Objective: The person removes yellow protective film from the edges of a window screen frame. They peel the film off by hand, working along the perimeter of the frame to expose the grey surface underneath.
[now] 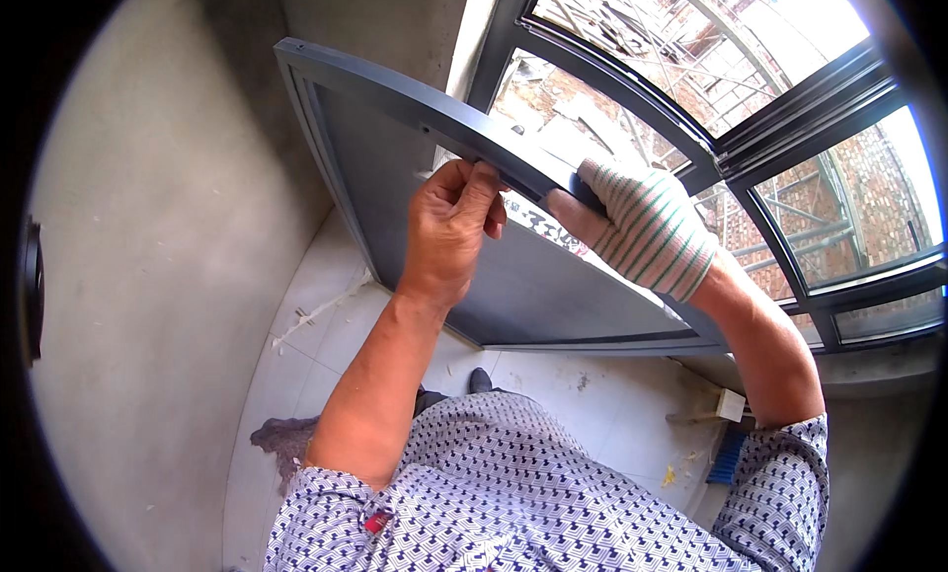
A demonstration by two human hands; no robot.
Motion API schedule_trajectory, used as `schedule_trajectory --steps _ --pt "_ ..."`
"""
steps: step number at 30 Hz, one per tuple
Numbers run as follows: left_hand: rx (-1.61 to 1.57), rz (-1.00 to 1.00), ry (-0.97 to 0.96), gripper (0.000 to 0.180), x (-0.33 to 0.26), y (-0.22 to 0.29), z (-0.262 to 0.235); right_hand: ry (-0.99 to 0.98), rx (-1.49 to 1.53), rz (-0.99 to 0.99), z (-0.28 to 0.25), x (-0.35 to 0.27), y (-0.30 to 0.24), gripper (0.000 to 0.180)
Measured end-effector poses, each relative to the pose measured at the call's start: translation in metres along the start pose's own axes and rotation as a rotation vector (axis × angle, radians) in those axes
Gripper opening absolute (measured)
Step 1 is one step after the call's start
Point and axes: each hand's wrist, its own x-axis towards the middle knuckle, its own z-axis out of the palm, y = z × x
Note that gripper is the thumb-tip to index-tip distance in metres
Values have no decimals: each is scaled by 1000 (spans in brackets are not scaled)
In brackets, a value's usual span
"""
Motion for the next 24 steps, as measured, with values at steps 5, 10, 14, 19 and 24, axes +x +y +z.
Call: schedule_trajectory --steps 5,10,14,19,24 --pt "10 2 -18 25 2 -3 -1 13 56 11 3 3 4 41" --pt "-23 9 3 22 -2 -3 -2 -14 -6 -20 6 2 3 41" --pt "-16 11 16 22 -3 -3 -1 -41 6 9 4 3 3 41" --pt "5 -2 -4 24 0 -3 -2 27 -1 -46 8 6 5 39" --pt "-26 -79 23 28 -3 -2 -2 18 60 -41 10 5 7 39"
